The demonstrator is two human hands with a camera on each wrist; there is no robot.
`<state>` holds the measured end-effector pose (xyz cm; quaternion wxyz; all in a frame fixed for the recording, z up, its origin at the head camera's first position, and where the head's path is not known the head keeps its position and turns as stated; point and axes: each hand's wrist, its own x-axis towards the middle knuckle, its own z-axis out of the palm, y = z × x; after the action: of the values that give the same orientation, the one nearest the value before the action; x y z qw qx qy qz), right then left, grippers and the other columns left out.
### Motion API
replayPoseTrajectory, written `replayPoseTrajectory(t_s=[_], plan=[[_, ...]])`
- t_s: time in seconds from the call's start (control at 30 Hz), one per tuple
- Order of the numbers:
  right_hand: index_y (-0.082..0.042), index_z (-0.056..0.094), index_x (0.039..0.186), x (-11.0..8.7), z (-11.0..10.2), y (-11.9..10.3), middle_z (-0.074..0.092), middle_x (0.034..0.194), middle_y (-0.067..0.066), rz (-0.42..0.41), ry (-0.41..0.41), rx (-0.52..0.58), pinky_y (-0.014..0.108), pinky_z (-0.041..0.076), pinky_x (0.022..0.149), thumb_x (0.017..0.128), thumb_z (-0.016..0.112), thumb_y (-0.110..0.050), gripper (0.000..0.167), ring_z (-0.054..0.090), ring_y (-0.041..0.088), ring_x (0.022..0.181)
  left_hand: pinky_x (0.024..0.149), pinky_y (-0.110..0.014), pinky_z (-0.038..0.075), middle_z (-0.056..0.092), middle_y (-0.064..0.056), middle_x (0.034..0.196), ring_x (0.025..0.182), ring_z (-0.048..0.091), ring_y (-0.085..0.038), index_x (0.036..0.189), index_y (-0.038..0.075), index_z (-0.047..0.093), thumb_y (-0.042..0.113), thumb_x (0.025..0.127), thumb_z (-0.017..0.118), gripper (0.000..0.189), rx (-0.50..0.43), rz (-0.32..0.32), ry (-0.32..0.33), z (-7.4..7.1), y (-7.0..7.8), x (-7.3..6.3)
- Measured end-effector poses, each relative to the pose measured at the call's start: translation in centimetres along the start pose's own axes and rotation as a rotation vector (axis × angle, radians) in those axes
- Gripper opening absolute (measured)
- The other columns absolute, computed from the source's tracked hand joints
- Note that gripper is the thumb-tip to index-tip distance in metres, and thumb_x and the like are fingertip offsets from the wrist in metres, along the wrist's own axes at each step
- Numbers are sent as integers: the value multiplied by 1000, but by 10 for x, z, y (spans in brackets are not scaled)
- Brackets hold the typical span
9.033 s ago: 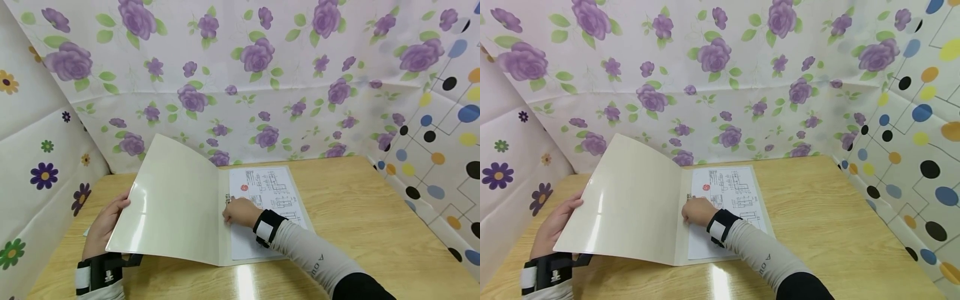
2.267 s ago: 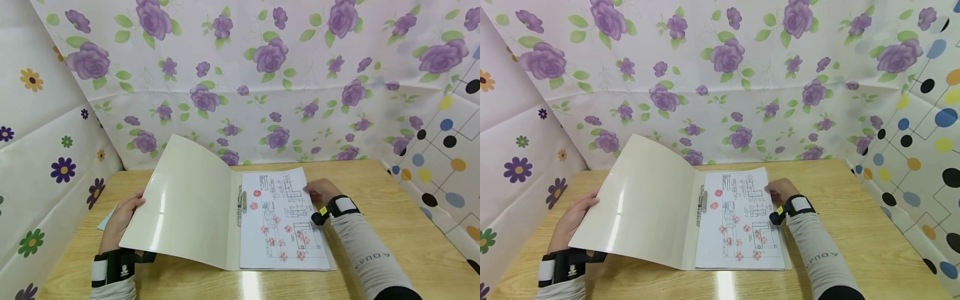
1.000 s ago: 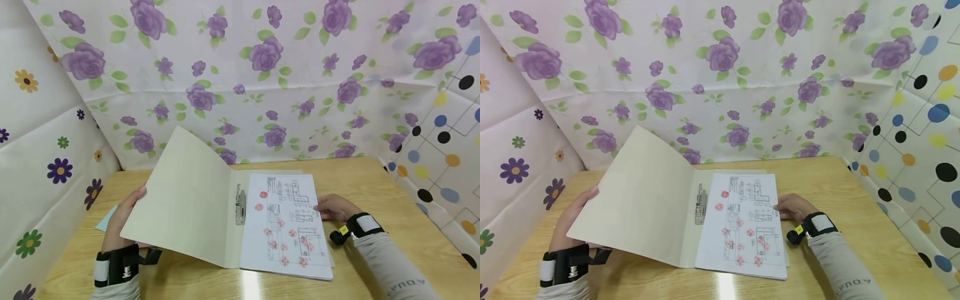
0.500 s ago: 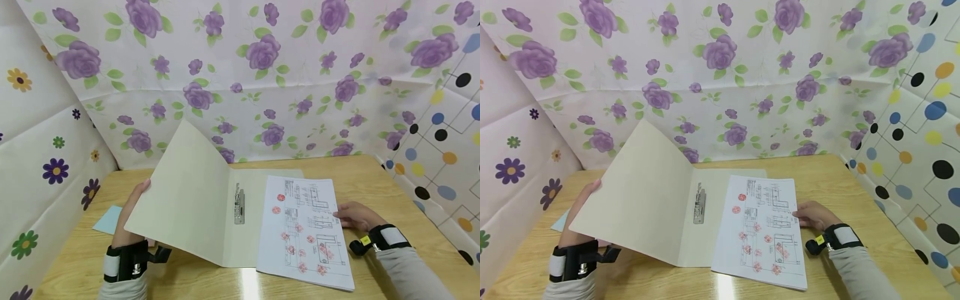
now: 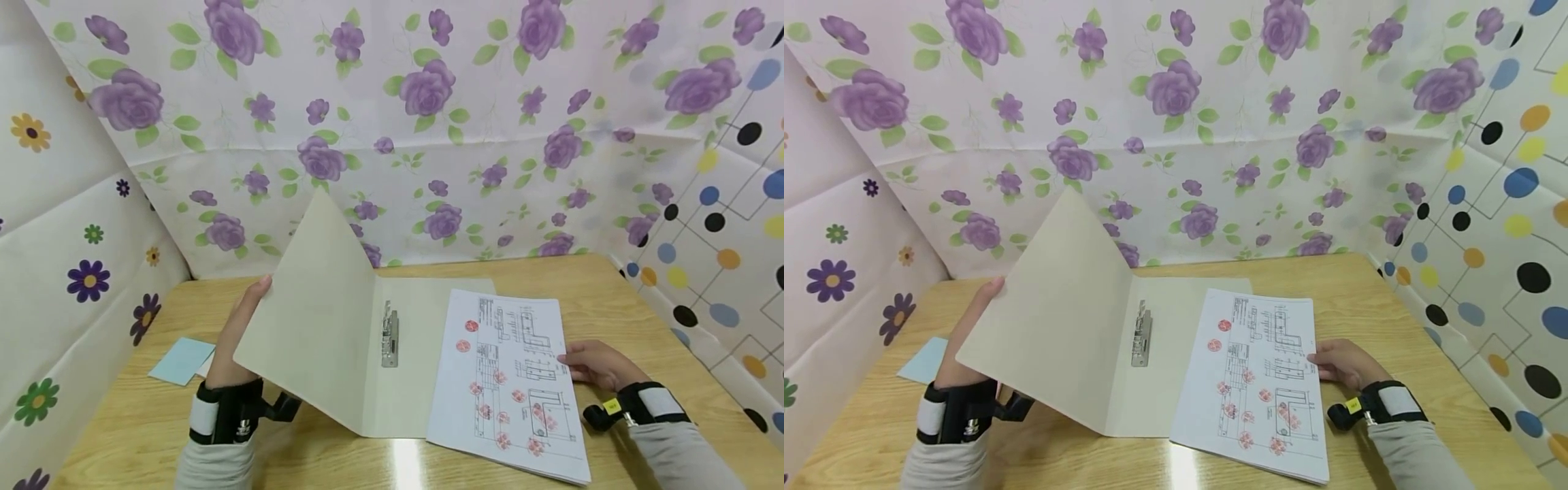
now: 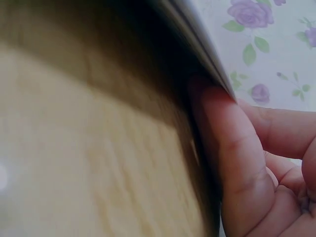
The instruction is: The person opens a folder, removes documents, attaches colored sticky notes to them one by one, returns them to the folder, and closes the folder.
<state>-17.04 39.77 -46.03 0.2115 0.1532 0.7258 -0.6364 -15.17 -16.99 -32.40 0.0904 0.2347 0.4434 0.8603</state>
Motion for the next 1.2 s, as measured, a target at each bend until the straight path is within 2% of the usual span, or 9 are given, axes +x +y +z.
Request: replayPoseTrajectory(t_s=[0.07, 0.17, 0.33, 0.47, 0.57, 0.67, 0.77, 0.87, 1.2], plan=[[8, 74, 112, -1, -1, 1, 78, 92, 6, -4, 4, 6, 27, 64, 76, 107, 57, 5, 18, 77, 16, 81, 70, -21, 60, 76, -1, 100, 82, 74, -9, 116, 15, 75, 20, 117, 40, 35, 41, -16, 46, 15, 4, 4], [9, 74, 112, -3, -2, 2, 77, 92, 6, -8, 7, 8, 27, 64, 76, 107, 56, 5, 18, 77, 16, 81, 78, -23, 61, 75, -1, 114, 95, 73, -9, 140, 11, 66, 26, 114, 49, 34, 133, -55, 116, 6, -3, 13], [8, 74, 110, -2, -3, 4, 77, 91, 5, -15, 5, -1, 27, 64, 76, 107, 55, 5, 19, 76, 15, 81, 80, -24, 60, 73, 6, 115, 97, 70, -7, 164, -1, 38, 33, 108, 56, 67, 301, -140, 214, 5, -10, 32], [6, 74, 106, -3, -4, 5, 77, 90, 5, -27, -6, 12, 26, 64, 75, 108, 53, 6, 21, 77, 15, 80, 81, -22, 58, 71, 9, 114, 97, 67, -5, 163, -10, 30, 28, 107, 52, 71, 351, -124, 164, 21, -15, 43], [4, 75, 104, -4, -4, 6, 77, 90, 6, -25, -3, 25, 26, 64, 75, 109, 53, 5, 23, 77, 15, 80, 83, -22, 58, 70, 5, 117, 99, 67, -6, 162, -13, 29, 24, 106, 53, 71, 311, -103, 98, 32, -21, 49], [4, 75, 104, -4, -3, 6, 77, 90, 6, -18, 2, 21, 26, 64, 76, 108, 54, 5, 22, 77, 15, 80, 95, -23, 56, 61, -10, 143, 118, 64, -12, 165, -11, 23, 22, 106, 51, 72, 309, -125, 58, 41, -27, 57], [5, 75, 104, -3, -3, 7, 77, 90, 5, -7, 18, 12, 26, 63, 76, 108, 55, 5, 20, 76, 15, 81, 122, -31, 37, 24, -22, 173, 155, 36, -25, 167, -8, 10, 19, 109, 43, 73, 358, -181, 27, 51, -31, 63], [5, 75, 103, -3, -2, 7, 77, 89, 5, 3, 34, 15, 26, 63, 76, 107, 56, 5, 20, 76, 14, 80, 132, -43, 10, -3, -21, 178, 164, -1, -33, 167, -8, 0, 17, 111, 40, 73, 412, -224, 9, 59, -34, 68], [2, 75, 101, -3, -3, 7, 77, 89, 5, 8, 21, 30, 26, 63, 76, 109, 54, 3, 23, 76, 15, 80, 132, -50, 7, 1, -24, 177, 164, 1, -35, 167, -9, 3, 17, 114, 42, 71, 541, -298, -7, 74, -43, 78]])
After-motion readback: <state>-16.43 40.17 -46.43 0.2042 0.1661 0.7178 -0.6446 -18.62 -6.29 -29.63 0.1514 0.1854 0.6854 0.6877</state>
